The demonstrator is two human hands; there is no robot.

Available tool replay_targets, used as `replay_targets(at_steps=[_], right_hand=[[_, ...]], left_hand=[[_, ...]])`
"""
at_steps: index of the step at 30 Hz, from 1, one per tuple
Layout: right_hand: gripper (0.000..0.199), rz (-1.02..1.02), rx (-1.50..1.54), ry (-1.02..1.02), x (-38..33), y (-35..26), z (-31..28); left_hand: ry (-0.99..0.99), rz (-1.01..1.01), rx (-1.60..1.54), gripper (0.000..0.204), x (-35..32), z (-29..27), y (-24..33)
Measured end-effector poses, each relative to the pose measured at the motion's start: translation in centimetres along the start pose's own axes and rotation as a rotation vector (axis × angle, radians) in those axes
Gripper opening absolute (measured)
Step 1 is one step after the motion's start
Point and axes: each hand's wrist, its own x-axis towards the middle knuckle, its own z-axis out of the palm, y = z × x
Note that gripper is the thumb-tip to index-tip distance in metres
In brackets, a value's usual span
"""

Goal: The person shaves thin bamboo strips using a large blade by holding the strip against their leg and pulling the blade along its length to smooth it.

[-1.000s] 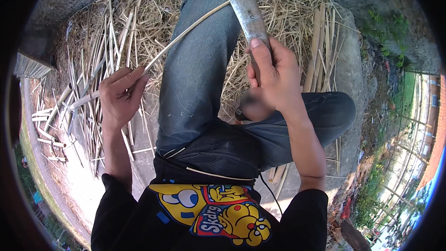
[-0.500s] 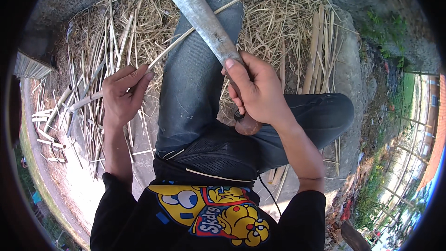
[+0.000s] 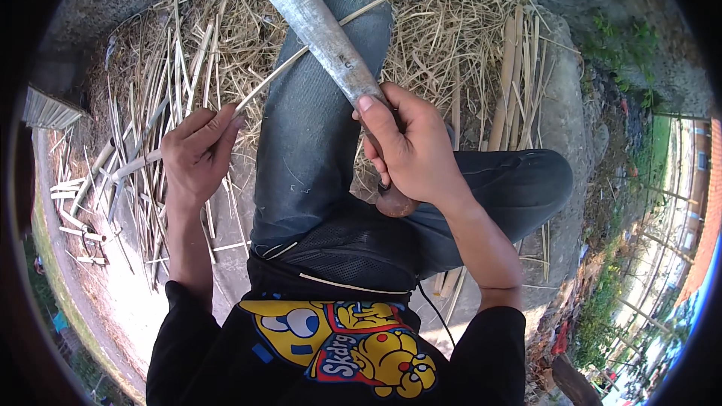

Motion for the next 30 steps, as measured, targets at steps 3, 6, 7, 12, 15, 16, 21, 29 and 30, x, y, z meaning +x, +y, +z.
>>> replay_targets(at_steps=[3,6,7,12,15,16,21,29,30], right_hand=[[0.036,-0.048,0.021,0.094,0.7,0.0,-1.0],[0.036,-0.095,0.047,0.208,1.1,0.0,-1.7],[0.036,-0.074,0.057,0.172,1.0,0.2,-1.6],[0.033,-0.004,0.091,0.028,0.1,0.6,0.0],[0.034,-0.034,0.074,0.076,0.4,0.3,-0.7],[0.034,-0.033,0.075,0.073,0.5,0.3,-0.6],[0.035,0.015,0.062,-0.024,-0.1,0.8,0.9],[0.035,-0.020,0.050,0.095,0.4,0.3,-0.2],[0.035,-0.025,0.051,0.120,0.4,0.0,-0.6]], left_hand=[[0.003,0.026,0.028,0.020,-0.1,-0.1,0.0],[0.023,0.084,0.080,0.024,0.0,0.0,0.1],[0.034,0.112,0.119,0.025,0.1,0.0,0.1],[0.009,0.064,0.099,0.025,0.0,-0.2,0.2],[-0.004,0.025,0.063,0.024,0.0,-0.3,0.3],[0.003,0.029,0.055,0.024,0.0,-0.3,0.3],[0.025,0.021,0.019,0.020,0.7,0.2,0.6],[-0.173,-0.257,-0.062,0.023,-1.6,-2.4,-1.0],[-0.208,-0.310,-0.047,0.022,-2.4,-2.9,-1.9]])
